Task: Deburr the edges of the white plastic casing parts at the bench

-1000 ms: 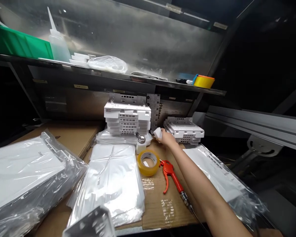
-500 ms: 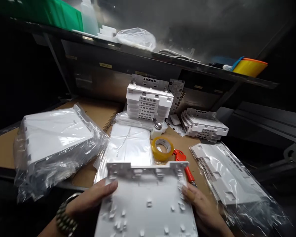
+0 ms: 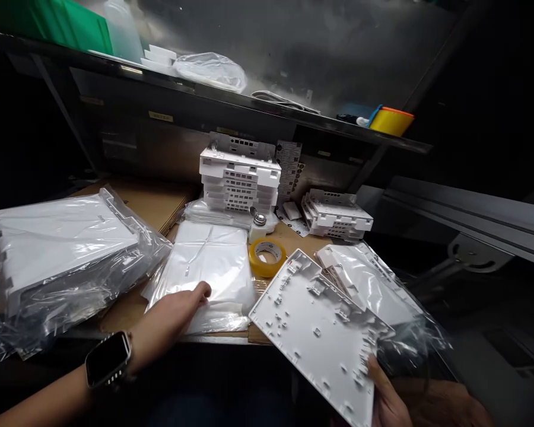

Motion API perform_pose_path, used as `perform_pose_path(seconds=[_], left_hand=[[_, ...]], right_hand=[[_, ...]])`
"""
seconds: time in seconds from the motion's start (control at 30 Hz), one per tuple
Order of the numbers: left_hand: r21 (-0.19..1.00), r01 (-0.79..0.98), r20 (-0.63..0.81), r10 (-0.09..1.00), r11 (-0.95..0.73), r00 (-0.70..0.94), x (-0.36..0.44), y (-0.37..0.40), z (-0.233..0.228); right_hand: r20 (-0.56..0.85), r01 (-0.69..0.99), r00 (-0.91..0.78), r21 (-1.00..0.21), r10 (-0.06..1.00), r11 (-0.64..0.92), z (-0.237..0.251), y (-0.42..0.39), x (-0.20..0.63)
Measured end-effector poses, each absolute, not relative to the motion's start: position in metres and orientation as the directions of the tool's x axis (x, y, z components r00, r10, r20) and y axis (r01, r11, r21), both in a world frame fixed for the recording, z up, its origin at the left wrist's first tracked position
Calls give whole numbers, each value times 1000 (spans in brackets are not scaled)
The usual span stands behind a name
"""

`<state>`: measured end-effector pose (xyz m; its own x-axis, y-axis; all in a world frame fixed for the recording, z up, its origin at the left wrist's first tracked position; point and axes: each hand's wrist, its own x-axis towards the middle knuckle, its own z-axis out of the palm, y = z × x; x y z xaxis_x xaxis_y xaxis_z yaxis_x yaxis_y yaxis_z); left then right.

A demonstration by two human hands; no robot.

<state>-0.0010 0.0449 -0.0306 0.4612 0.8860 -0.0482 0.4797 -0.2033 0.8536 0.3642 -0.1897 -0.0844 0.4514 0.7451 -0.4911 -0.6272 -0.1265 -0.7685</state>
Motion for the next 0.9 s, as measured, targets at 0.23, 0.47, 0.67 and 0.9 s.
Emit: perform_pose_path(seconds=[0.23,0.47,0.67,0.9], left_hand=[[916,400,-266,789,29,553,-5,97,-18],[950,296,-260,780,101,569,-5,101,-20],[967,242,-223,714,78,664,10,80,-18],[997,52,-79,659,61,748,25,60,-21]], right_hand=[[-495,-679,450,-730,743,-75,-84,-192,356],[-442,-704,277,-697,853,-133,-72,-168,326],[-366,-707,117,-683,923,-181,-68,-124,255],[-278,-684,-62,-688,958,-244,-63,-78,201]])
